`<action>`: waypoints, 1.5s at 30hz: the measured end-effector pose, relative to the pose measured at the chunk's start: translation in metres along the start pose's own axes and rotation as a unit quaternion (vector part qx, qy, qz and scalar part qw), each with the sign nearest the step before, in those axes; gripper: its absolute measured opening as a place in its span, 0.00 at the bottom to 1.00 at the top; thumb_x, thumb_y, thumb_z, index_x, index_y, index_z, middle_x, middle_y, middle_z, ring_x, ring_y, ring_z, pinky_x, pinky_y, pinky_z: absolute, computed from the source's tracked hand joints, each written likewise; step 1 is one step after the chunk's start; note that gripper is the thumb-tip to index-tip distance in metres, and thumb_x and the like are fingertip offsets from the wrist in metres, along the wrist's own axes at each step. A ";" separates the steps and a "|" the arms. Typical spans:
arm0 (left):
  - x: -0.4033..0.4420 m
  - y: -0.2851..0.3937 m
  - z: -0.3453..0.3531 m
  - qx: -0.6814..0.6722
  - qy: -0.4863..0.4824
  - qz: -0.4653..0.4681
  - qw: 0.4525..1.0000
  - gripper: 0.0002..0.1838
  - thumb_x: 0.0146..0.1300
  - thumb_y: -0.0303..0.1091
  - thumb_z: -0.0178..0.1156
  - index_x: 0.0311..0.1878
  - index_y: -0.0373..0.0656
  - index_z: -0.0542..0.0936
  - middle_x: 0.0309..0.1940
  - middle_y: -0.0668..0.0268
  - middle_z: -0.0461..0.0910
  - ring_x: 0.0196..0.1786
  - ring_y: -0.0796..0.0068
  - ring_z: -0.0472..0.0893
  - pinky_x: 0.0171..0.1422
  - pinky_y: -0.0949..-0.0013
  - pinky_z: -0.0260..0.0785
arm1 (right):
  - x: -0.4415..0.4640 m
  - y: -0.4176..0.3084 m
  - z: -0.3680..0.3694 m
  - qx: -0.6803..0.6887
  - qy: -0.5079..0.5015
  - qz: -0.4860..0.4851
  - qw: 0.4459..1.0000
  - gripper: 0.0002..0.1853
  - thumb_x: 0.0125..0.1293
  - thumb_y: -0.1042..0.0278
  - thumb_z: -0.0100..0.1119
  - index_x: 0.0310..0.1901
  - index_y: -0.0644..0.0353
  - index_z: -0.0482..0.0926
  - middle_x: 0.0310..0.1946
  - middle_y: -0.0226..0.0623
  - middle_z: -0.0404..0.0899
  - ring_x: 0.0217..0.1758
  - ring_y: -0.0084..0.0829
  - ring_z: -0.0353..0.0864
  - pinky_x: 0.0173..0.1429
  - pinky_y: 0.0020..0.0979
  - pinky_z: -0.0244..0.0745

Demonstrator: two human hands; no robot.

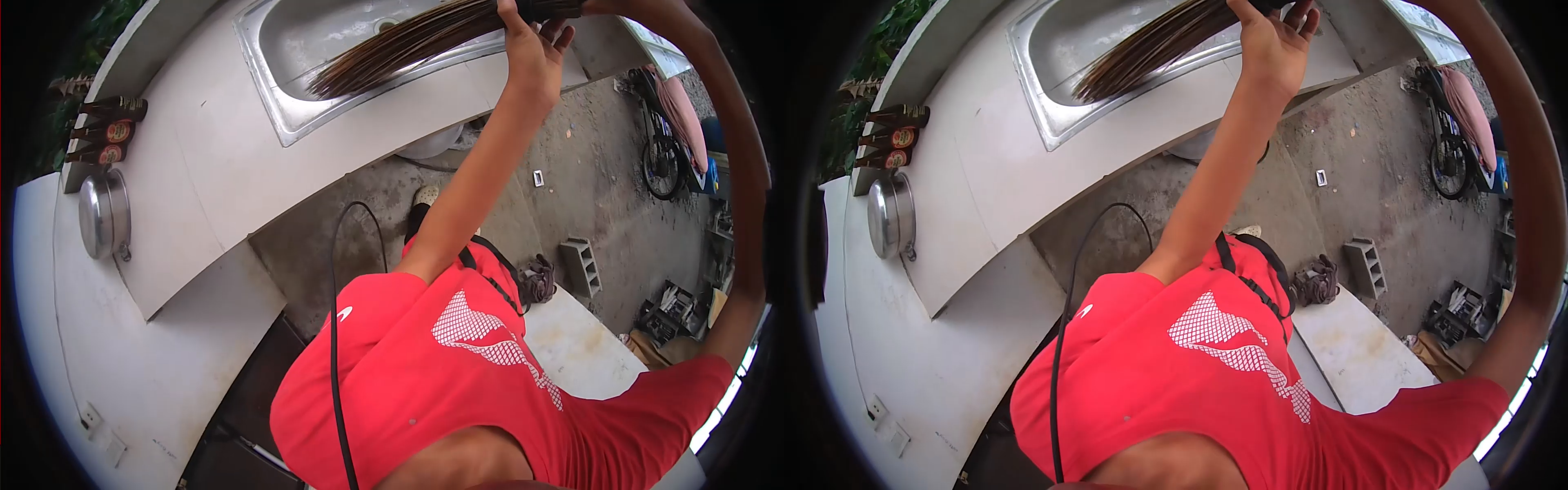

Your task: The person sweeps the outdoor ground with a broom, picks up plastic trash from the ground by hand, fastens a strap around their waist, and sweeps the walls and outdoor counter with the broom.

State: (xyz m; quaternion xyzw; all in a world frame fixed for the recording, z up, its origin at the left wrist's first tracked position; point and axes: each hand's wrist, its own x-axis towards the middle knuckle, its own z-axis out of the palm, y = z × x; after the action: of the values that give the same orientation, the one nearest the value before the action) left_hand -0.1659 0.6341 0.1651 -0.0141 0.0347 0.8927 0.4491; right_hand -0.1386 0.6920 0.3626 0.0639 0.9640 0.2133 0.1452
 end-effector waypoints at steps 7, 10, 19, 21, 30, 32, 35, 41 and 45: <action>0.092 -0.030 0.010 -0.038 -0.045 -0.087 0.994 0.29 0.59 0.61 0.49 0.44 0.42 0.73 0.32 0.66 0.78 0.31 0.75 0.79 0.32 0.77 0.73 | 0.018 0.020 -0.009 -0.118 -0.016 0.090 0.989 0.20 0.49 0.44 0.59 0.28 0.55 0.79 0.20 0.41 0.76 0.27 0.40 0.77 0.31 0.38 0.70; 0.088 -0.016 0.026 -0.038 -0.088 -0.089 0.991 0.28 0.60 0.60 0.49 0.46 0.42 0.72 0.35 0.65 0.78 0.33 0.74 0.79 0.36 0.76 0.73 | 0.017 0.044 -0.013 -0.136 0.046 0.047 0.989 0.19 0.48 0.45 0.60 0.26 0.56 0.78 0.20 0.40 0.76 0.27 0.40 0.77 0.30 0.38 0.70; 0.040 0.034 -0.031 0.043 -0.058 -0.034 0.997 0.29 0.60 0.62 0.46 0.50 0.44 0.71 0.39 0.66 0.79 0.37 0.73 0.80 0.38 0.75 0.74 | 0.034 -0.004 0.008 0.012 0.017 -0.038 0.999 0.20 0.52 0.46 0.58 0.34 0.57 0.79 0.25 0.43 0.78 0.31 0.43 0.77 0.35 0.40 0.71; 0.059 0.016 -0.039 0.034 -0.084 -0.086 0.992 0.30 0.60 0.63 0.45 0.49 0.44 0.72 0.39 0.66 0.79 0.37 0.72 0.80 0.38 0.74 0.75 | 0.024 0.000 0.011 0.002 -0.007 0.031 0.999 0.20 0.52 0.45 0.59 0.34 0.56 0.79 0.25 0.43 0.78 0.31 0.42 0.77 0.35 0.39 0.71; 0.069 -0.085 0.050 0.052 -0.171 -0.192 0.965 0.39 0.59 0.70 0.27 0.51 0.45 0.70 0.43 0.57 0.76 0.43 0.56 0.77 0.49 0.57 0.65 | -0.039 0.074 0.005 -0.041 -0.082 0.149 0.985 0.18 0.57 0.52 0.55 0.44 0.55 0.76 0.34 0.42 0.78 0.38 0.35 0.77 0.40 0.36 0.72; 0.066 -0.076 0.054 0.053 -0.182 -0.182 0.965 0.38 0.59 0.70 0.28 0.49 0.45 0.71 0.42 0.58 0.77 0.43 0.56 0.77 0.49 0.57 0.65 | -0.057 0.020 -0.043 -0.183 -0.092 0.156 0.966 0.21 0.55 0.41 0.52 0.41 0.46 0.80 0.36 0.43 0.79 0.40 0.47 0.78 0.43 0.44 0.73; 0.066 -0.058 0.041 0.038 -0.176 -0.204 0.962 0.36 0.59 0.68 0.31 0.45 0.44 0.73 0.38 0.60 0.77 0.42 0.61 0.77 0.48 0.59 0.65 | -0.035 0.023 -0.008 -0.178 -0.065 0.153 0.970 0.21 0.59 0.55 0.55 0.52 0.55 0.70 0.41 0.40 0.76 0.39 0.33 0.76 0.43 0.34 0.71; 0.022 0.029 -0.015 0.035 -0.109 -0.206 0.972 0.29 0.63 0.62 0.39 0.48 0.45 0.72 0.35 0.67 0.80 0.32 0.73 0.81 0.35 0.70 0.76 | -0.012 -0.061 -0.038 -0.102 -0.009 0.101 0.990 0.13 0.48 0.60 0.59 0.25 0.62 0.80 0.22 0.44 0.78 0.28 0.41 0.79 0.34 0.36 0.74; -0.014 0.047 0.006 0.031 -0.117 -0.148 0.982 0.27 0.63 0.59 0.41 0.49 0.45 0.72 0.37 0.68 0.79 0.36 0.74 0.80 0.42 0.72 0.75 | -0.035 -0.079 -0.060 -0.058 0.010 0.084 0.995 0.11 0.50 0.61 0.58 0.27 0.61 0.80 0.23 0.42 0.78 0.28 0.39 0.79 0.34 0.36 0.74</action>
State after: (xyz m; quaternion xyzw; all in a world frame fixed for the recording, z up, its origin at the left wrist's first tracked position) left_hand -0.1958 0.5955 0.1740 0.0991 0.0075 0.8102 0.5776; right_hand -0.1284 0.5905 0.3894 0.1337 0.9426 0.2813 0.1203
